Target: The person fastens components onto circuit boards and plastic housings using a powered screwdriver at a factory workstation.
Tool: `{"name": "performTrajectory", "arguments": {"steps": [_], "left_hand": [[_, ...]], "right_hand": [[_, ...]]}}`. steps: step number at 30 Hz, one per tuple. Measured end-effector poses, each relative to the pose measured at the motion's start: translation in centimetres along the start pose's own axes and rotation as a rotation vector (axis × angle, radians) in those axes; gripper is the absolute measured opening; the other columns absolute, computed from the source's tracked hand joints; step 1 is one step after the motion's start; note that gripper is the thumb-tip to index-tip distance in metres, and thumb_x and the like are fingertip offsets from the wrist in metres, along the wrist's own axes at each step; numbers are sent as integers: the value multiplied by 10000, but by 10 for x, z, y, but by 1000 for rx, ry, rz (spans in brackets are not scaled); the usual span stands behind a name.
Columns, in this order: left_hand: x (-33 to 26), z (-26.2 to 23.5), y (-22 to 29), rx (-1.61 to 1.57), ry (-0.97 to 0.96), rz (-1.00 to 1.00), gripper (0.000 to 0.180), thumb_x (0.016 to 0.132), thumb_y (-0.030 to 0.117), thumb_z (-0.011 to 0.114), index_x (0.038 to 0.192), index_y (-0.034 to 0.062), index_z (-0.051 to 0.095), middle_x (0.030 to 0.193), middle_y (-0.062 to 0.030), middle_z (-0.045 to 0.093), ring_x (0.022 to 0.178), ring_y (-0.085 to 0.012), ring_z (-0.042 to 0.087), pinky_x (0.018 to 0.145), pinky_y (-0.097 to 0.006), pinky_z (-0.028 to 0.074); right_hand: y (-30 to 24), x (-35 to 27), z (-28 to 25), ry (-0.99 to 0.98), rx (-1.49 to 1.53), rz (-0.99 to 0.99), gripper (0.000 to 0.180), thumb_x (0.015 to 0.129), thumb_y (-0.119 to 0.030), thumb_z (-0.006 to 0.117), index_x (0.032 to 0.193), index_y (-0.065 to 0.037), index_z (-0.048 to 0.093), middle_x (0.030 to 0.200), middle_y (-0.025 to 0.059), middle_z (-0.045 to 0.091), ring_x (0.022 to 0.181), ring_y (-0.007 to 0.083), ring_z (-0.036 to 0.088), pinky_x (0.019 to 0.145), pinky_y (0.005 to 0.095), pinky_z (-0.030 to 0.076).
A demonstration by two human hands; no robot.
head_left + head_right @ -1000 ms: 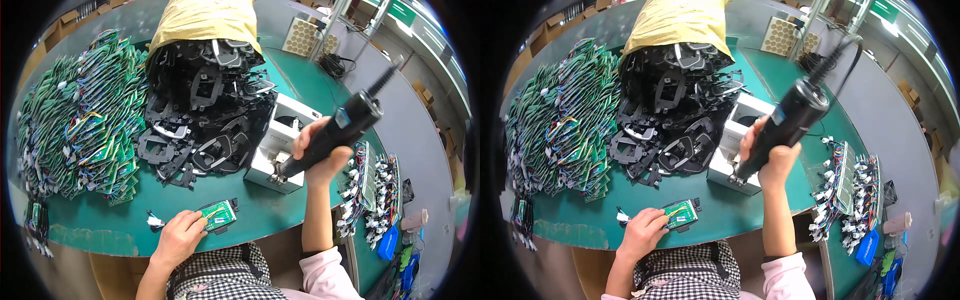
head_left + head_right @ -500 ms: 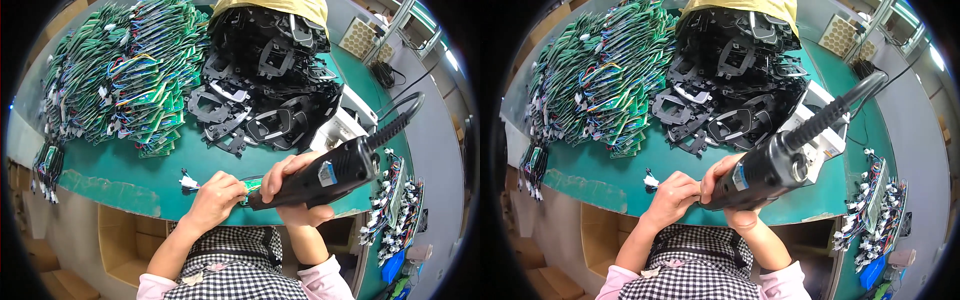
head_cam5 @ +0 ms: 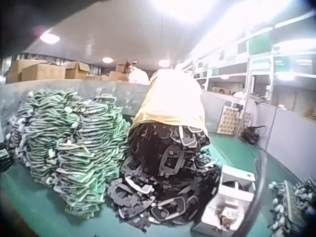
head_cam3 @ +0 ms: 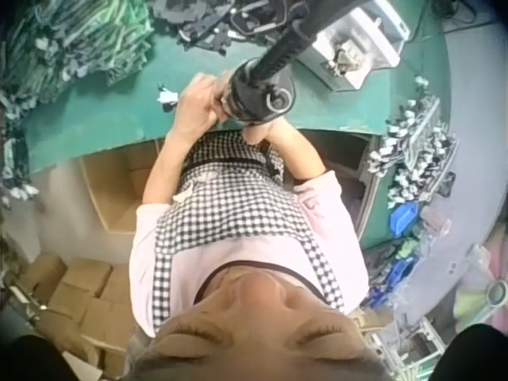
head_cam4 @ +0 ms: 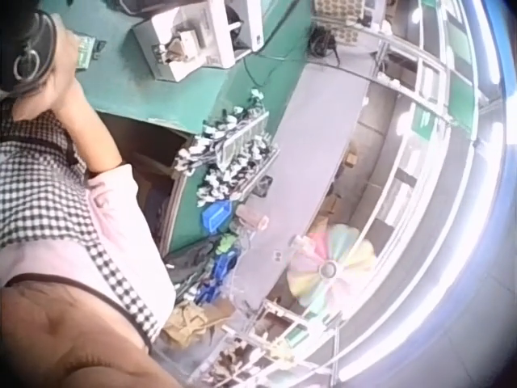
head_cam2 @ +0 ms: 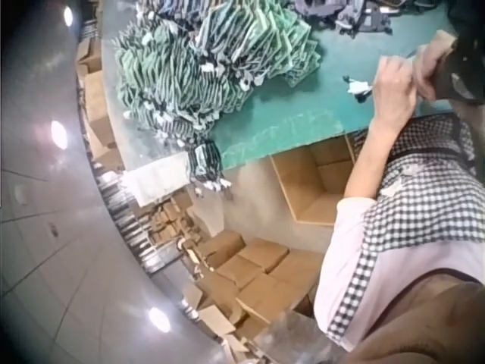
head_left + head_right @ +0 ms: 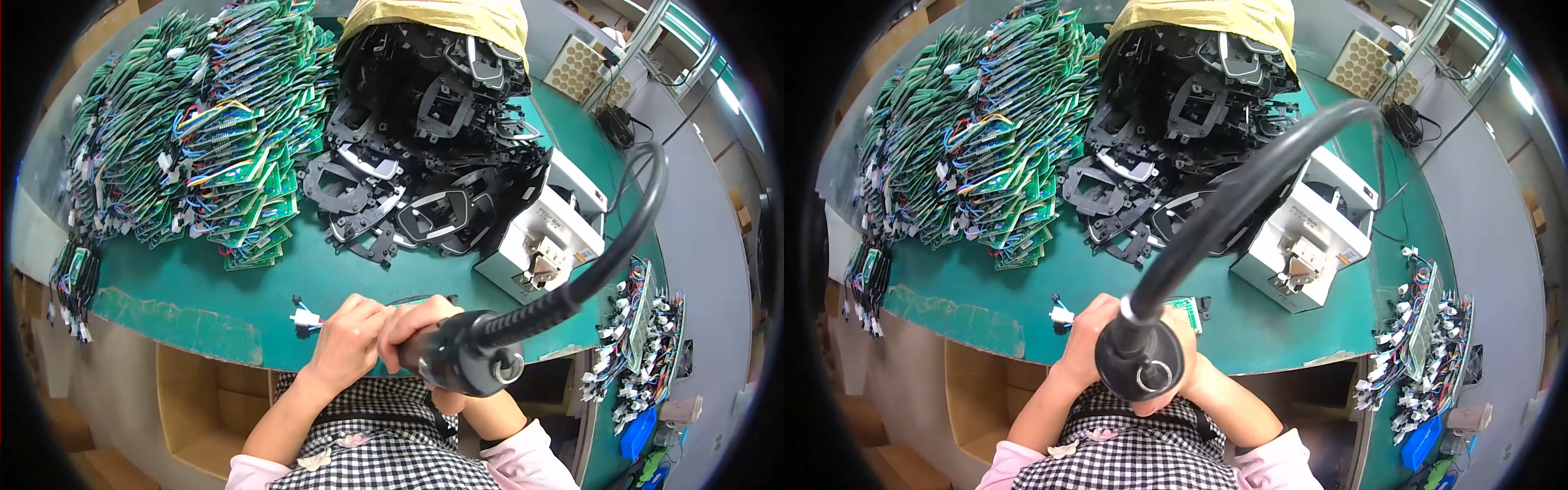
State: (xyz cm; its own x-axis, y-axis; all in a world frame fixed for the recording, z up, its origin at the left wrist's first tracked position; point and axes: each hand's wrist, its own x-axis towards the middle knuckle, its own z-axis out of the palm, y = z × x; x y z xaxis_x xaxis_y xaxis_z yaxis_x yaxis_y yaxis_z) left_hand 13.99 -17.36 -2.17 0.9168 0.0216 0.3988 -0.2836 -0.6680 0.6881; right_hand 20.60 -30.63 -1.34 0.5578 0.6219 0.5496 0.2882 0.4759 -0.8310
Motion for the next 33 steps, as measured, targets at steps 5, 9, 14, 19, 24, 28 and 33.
{"name": "performTrajectory", "arguments": {"steps": [5,9,14,19,24,28,33], "left_hand": [[-7,1,-7,-19,39,-29,195,644,-9,628,830,45,618,787,-52,598,766,-246,554,656,-328,476],[-4,2,-5,5,6,6,143,667,18,641,797,59,600,784,-36,595,750,-222,553,645,-314,482],[-5,2,-7,19,17,2,126,675,24,637,790,57,596,792,-24,595,757,-210,550,632,-308,484],[-6,2,-8,29,18,7,123,676,22,633,787,58,596,786,-21,584,762,-204,545,622,-311,484],[-7,3,-7,25,41,17,121,675,18,631,781,60,593,768,-20,575,754,-204,542,618,-312,483],[-8,3,-8,22,51,19,120,676,22,633,780,63,590,757,-19,567,745,-205,536,613,-311,479],[-9,4,-10,18,59,22,128,674,25,637,786,65,589,753,-19,560,741,-206,532,616,-313,475]], "right_hand": [[-20,19,3,-62,163,109,679,590,-595,698,885,-16,499,665,76,554,614,177,561,584,308,459],[-42,30,2,87,170,-44,699,621,-518,739,962,-30,374,680,127,515,554,225,537,501,328,471],[-41,22,9,270,222,19,730,600,-552,735,959,-62,330,672,113,509,535,209,520,470,291,447],[-44,18,15,306,303,83,714,455,-497,839,792,-44,401,661,109,565,618,174,557,576,298,460],[-46,14,18,243,258,13,727,506,-480,821,907,-47,396,711,109,566,640,181,559,601,306,460],[-43,10,18,188,228,-33,745,542,-468,803,994,-60,374,740,105,558,660,187,557,615,309,459],[-44,10,21,158,183,-26,742,544,-459,798,1005,-60,373,744,103,554,670,188,547,627,316,460]]}}
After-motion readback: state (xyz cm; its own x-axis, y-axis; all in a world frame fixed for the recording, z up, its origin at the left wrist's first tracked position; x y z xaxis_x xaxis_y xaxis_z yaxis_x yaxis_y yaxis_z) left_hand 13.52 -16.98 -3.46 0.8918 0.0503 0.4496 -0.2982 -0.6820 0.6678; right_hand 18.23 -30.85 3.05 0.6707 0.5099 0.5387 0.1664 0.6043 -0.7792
